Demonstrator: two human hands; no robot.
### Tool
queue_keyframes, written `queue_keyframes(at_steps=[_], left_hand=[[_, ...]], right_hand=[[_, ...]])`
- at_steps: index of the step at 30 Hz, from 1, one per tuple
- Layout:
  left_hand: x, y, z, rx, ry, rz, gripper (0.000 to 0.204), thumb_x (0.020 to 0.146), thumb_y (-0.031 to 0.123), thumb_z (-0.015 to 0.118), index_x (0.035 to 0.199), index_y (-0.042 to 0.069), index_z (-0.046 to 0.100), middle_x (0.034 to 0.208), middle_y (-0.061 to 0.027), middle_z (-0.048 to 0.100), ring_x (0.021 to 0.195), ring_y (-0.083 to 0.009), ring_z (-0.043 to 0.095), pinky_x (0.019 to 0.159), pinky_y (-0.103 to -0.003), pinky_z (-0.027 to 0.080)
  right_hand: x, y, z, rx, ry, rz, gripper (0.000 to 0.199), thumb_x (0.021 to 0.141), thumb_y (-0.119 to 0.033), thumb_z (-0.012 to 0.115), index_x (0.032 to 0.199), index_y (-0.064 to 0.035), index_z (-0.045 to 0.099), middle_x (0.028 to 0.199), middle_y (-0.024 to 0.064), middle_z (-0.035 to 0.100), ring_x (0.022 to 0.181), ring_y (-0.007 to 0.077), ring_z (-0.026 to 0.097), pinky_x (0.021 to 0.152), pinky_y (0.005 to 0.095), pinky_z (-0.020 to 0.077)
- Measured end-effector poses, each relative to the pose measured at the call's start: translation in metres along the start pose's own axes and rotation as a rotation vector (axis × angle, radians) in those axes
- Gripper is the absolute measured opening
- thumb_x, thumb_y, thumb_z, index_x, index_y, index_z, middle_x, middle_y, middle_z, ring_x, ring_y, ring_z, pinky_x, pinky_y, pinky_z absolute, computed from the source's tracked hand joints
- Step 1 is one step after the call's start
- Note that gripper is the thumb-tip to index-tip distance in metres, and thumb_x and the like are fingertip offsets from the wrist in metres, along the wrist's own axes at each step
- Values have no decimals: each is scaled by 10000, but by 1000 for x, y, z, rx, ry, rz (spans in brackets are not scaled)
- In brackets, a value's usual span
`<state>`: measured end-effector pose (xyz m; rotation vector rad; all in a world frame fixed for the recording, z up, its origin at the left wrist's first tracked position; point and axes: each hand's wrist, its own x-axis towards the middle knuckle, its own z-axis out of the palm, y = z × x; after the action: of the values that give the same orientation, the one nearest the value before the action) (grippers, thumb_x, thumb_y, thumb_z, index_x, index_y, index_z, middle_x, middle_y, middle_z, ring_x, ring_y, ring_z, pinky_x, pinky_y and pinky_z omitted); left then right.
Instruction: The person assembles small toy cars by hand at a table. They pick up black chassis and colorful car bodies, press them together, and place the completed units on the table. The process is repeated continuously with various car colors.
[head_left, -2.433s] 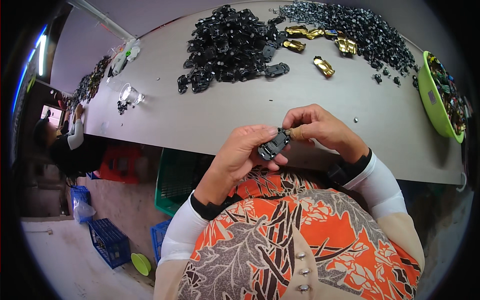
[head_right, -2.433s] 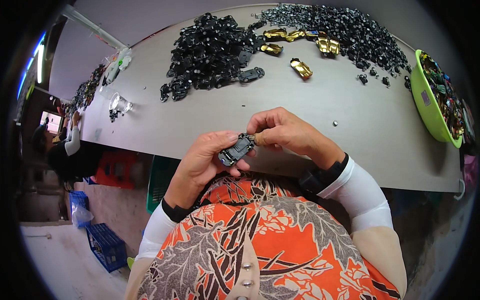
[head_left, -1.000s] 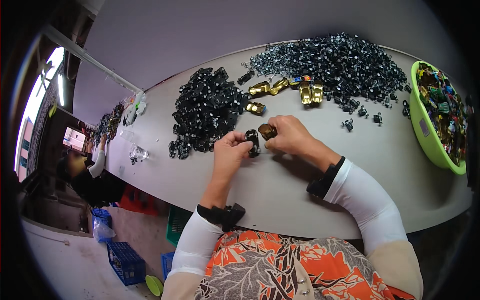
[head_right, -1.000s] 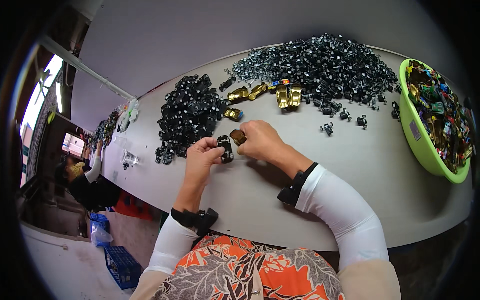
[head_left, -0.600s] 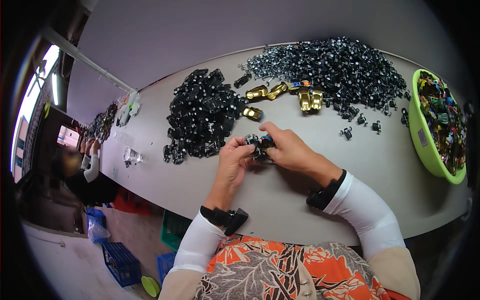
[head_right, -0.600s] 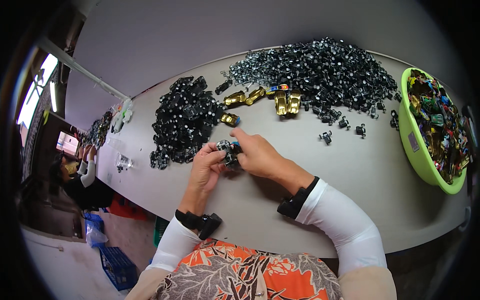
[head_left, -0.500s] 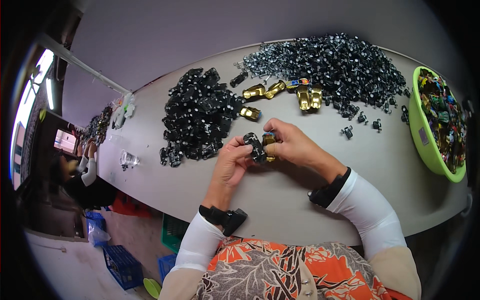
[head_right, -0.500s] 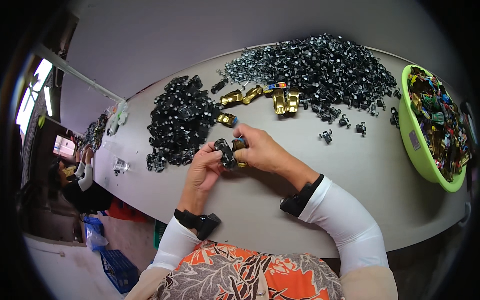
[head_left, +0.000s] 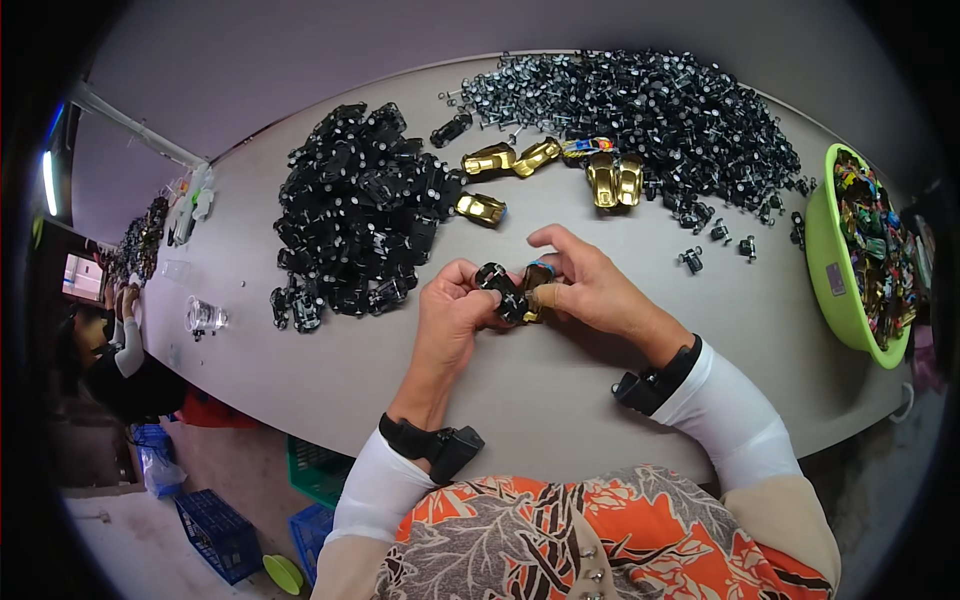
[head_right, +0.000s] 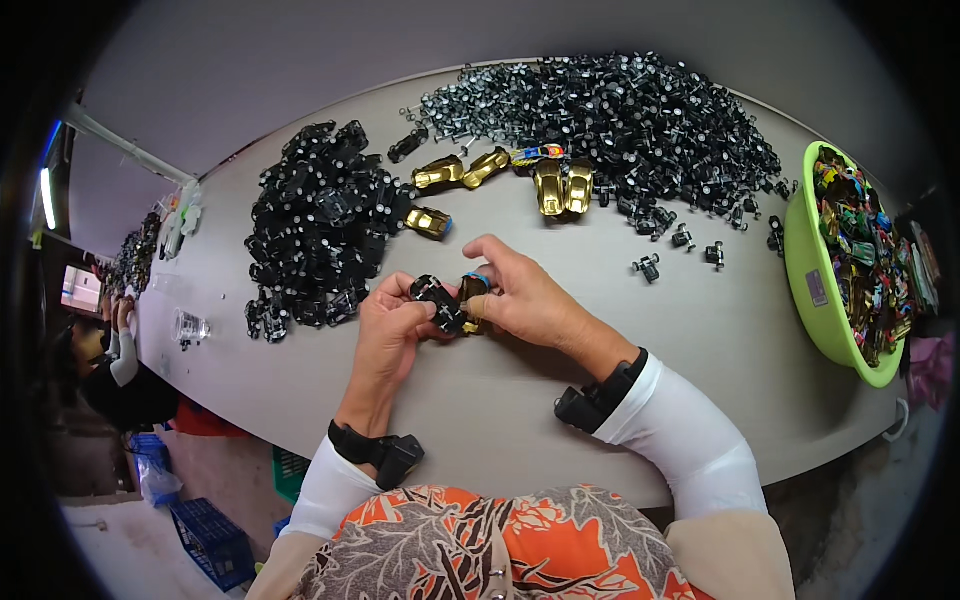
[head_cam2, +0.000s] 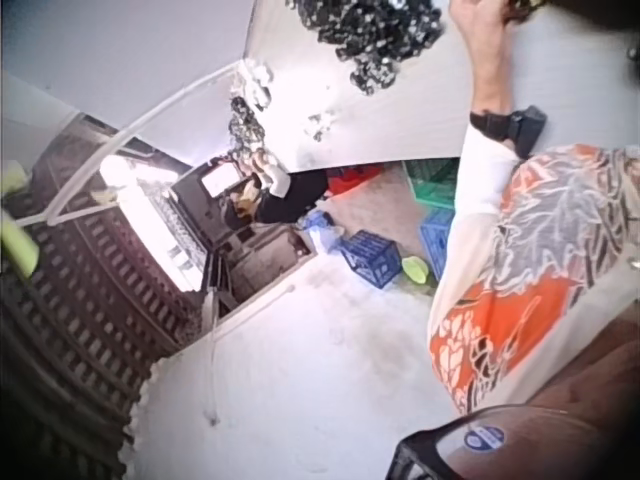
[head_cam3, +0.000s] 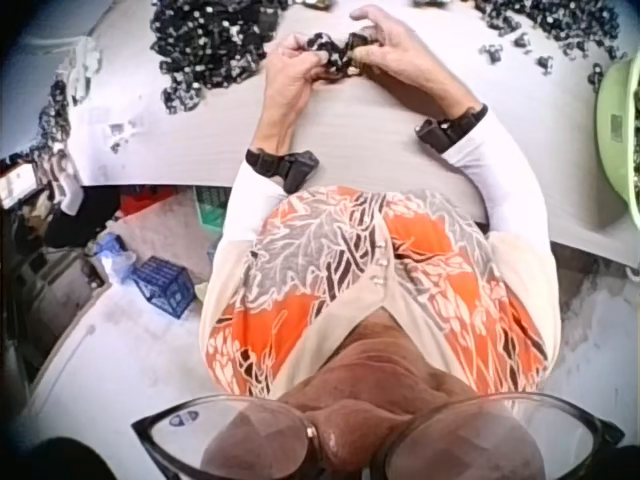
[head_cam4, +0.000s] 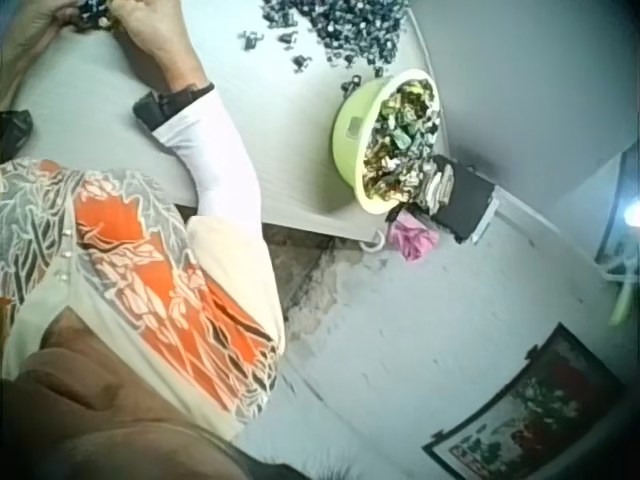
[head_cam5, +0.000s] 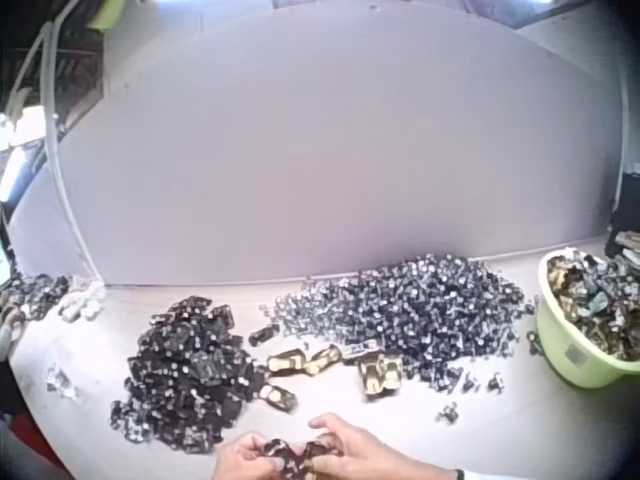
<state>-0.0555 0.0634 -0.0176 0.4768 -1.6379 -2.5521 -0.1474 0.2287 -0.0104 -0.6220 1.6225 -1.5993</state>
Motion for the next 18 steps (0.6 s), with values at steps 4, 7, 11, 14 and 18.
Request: queue_keyframes(at_steps=[4,7,11,14,18], left_hand=[[-1,-3,-2,-14,20,11,104,747,-55,528,817,4,478,818,-115,623,647,-134,619,561,-279,564],[-1,-4,-4,9,43,7,110,744,-55,527,820,6,475,818,-112,614,649,-141,620,571,-296,571],[0,-10,-7,44,25,4,133,728,-67,510,825,8,457,906,-176,628,678,-178,643,587,-339,583],[-2,-5,-2,-31,49,1,111,747,-67,516,817,4,467,891,-157,629,670,-146,630,587,-293,571],[-3,-6,-5,-39,66,12,103,755,-68,515,812,1,466,934,-176,632,670,-139,626,588,-279,566]], right_hand=[[-1,5,3,55,19,-95,535,718,23,591,1200,-9,360,835,79,583,727,114,537,634,248,443],[2,11,4,-140,34,-134,540,722,9,611,1198,-14,356,850,67,586,757,107,540,654,243,446],[3,14,3,-46,38,-96,529,724,13,611,1185,-8,352,863,62,586,769,104,538,668,241,447],[1,4,5,70,66,-14,494,732,22,594,1167,-1,360,866,66,591,776,105,541,676,251,452],[-2,1,10,-26,-9,20,515,741,83,542,1198,-22,328,979,106,586,861,119,551,748,252,450]])
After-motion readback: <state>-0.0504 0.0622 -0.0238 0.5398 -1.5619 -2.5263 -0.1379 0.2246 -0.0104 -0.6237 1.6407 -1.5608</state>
